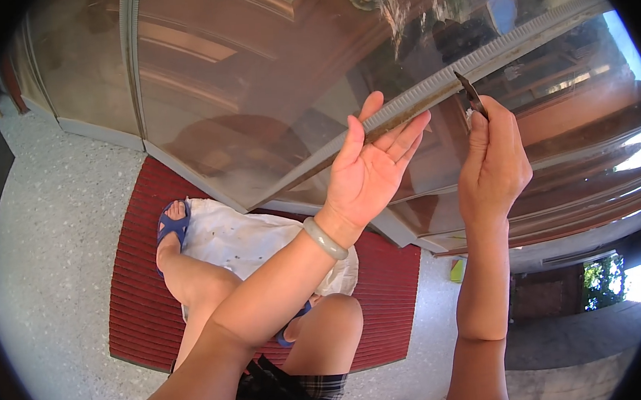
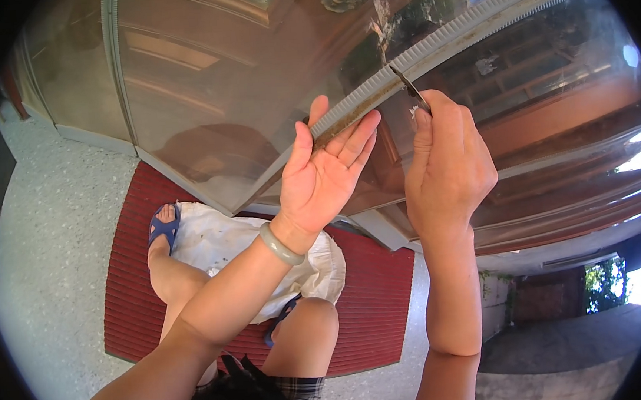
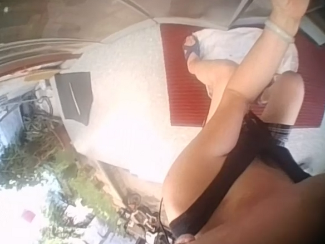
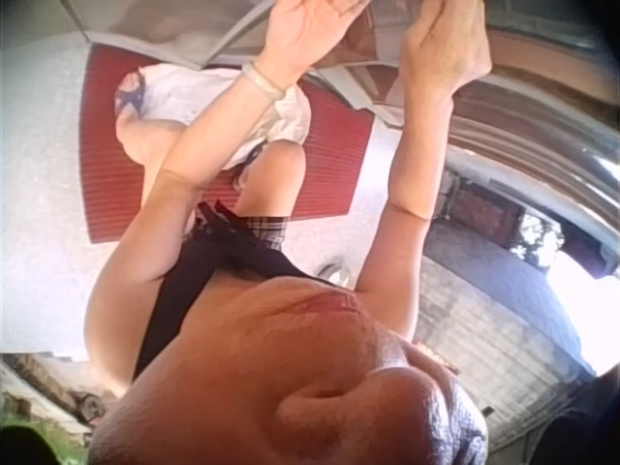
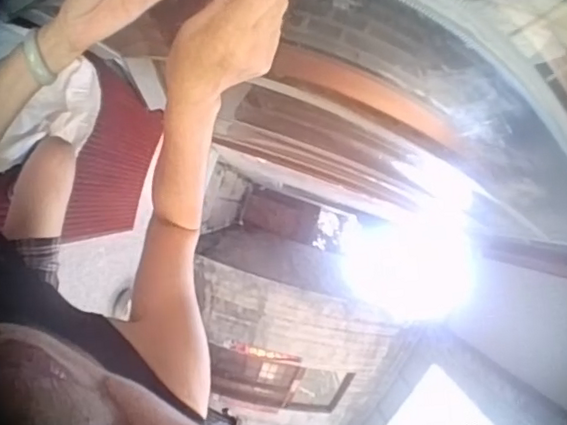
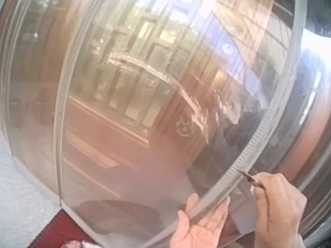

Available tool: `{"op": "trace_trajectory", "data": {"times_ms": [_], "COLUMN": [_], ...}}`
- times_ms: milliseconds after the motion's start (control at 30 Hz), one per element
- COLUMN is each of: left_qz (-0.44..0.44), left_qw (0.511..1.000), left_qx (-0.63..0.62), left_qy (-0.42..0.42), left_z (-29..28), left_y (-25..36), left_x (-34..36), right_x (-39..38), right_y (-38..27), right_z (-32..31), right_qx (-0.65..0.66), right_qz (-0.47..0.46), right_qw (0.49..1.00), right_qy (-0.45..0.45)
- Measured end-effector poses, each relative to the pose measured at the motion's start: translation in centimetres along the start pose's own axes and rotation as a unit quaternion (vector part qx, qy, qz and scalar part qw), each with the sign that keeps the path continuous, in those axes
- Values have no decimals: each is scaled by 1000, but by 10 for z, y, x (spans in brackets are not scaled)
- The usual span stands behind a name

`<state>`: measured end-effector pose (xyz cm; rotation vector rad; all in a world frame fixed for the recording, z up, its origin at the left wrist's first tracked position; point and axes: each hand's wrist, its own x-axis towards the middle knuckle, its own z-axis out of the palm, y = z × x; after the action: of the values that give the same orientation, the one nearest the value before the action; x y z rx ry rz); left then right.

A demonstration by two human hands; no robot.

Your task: Cutting and removing a rubber seal from a glass door frame using a utility knife.

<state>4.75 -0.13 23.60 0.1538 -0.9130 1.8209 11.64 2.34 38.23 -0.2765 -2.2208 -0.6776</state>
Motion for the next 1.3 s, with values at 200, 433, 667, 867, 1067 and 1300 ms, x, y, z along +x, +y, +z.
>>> {"op": "trace_trajectory", "data": {"times_ms": [200, 433, 667, 867, 1067, 1300], "left_qz": [-4, 1, 9, 6, 10, 12], "left_qw": [1000, 999, 999, 998, 999, 998], "left_qx": [8, 18, 43, 49, 44, 60], "left_qy": [-19, -36, -24, -26, -18, -9], "left_z": [-2, -5, -6, -9, -7, -8], "left_y": [0, 0, 0, -1, -2, -3], "left_x": [2, 3, 0, 2, 1, 2], "right_x": [1, -1, -21, -14, -7, -32], "right_y": [5, 1, -10, -4, -2, -16], "right_z": [6, 5, 9, 7, 8, 18], "right_qx": [-25, -86, -74, -14, -86, -98], "right_qz": [-11, -7, -39, -31, -31, -46], "right_qw": [999, 996, 995, 999, 996, 992], "right_qy": [35, 2, -53, -36, -6, -62]}}
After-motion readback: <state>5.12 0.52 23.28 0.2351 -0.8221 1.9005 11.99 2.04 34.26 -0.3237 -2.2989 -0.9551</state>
